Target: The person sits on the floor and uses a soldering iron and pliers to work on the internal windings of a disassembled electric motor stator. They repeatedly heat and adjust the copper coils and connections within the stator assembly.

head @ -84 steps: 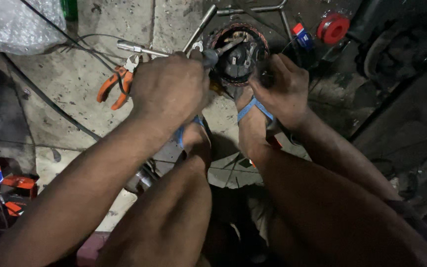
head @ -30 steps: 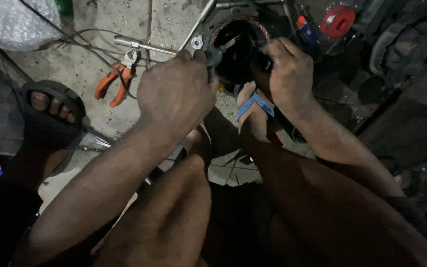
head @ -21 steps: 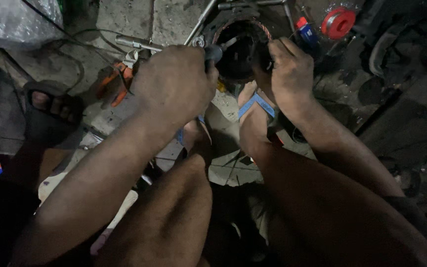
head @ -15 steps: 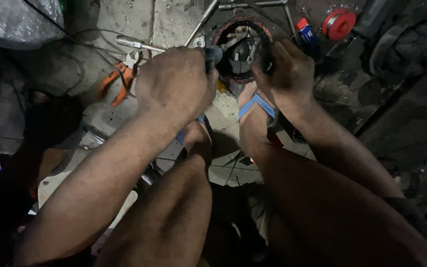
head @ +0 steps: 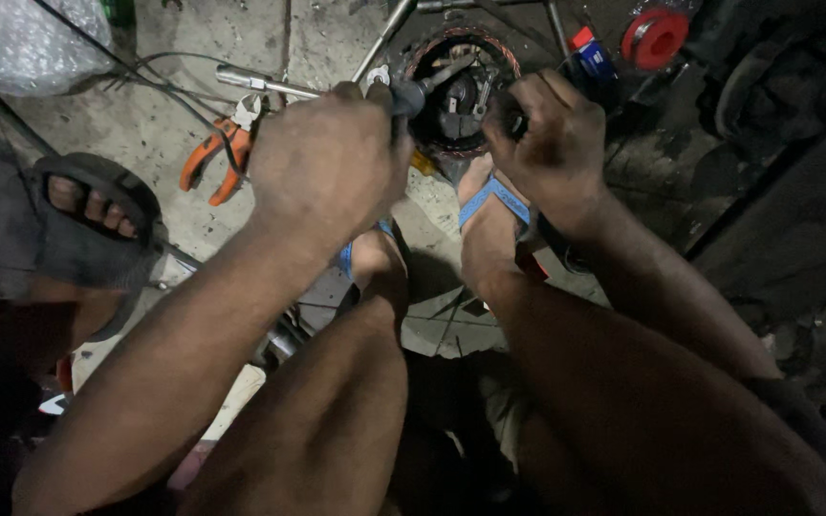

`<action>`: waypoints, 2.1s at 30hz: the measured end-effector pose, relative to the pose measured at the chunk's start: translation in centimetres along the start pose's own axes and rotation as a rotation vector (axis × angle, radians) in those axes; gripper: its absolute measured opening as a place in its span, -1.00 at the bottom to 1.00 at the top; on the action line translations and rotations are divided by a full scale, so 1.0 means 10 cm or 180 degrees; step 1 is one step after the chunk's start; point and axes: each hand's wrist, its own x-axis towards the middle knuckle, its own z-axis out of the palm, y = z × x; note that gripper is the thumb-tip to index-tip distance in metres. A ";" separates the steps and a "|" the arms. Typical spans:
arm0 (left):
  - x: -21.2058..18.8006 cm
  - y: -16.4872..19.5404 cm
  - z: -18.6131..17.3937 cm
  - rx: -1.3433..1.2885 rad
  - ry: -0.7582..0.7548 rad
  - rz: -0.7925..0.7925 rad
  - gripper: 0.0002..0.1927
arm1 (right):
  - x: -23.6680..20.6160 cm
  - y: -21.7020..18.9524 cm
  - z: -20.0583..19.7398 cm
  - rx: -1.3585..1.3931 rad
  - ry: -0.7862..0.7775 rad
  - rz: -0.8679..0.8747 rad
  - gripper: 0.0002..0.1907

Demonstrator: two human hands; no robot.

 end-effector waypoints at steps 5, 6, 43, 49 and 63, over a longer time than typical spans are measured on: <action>0.05 -0.07 -0.04 -0.0496 -0.0549 -0.0215 -0.61 | 0.02 -0.02 0.01 -0.0065 0.0116 0.0001 -0.77; 0.06 -0.07 -0.05 -0.0492 -0.0624 -0.0226 -0.60 | 0.01 -0.03 0.01 -0.0073 0.0104 0.0016 -0.78; 0.13 0.00 -0.16 -0.0069 -0.0729 -0.0238 -0.69 | -0.01 -0.19 -0.11 0.1086 0.0213 0.0282 -0.78; 0.21 0.05 -0.23 -0.0014 -0.1001 -0.0392 -0.68 | -0.06 -0.11 -0.12 0.0525 0.0094 0.0012 -0.77; 0.18 -0.06 -0.22 0.0191 -0.0515 0.0098 -0.73 | -0.05 -0.10 -0.08 0.0150 0.0205 0.0042 -0.65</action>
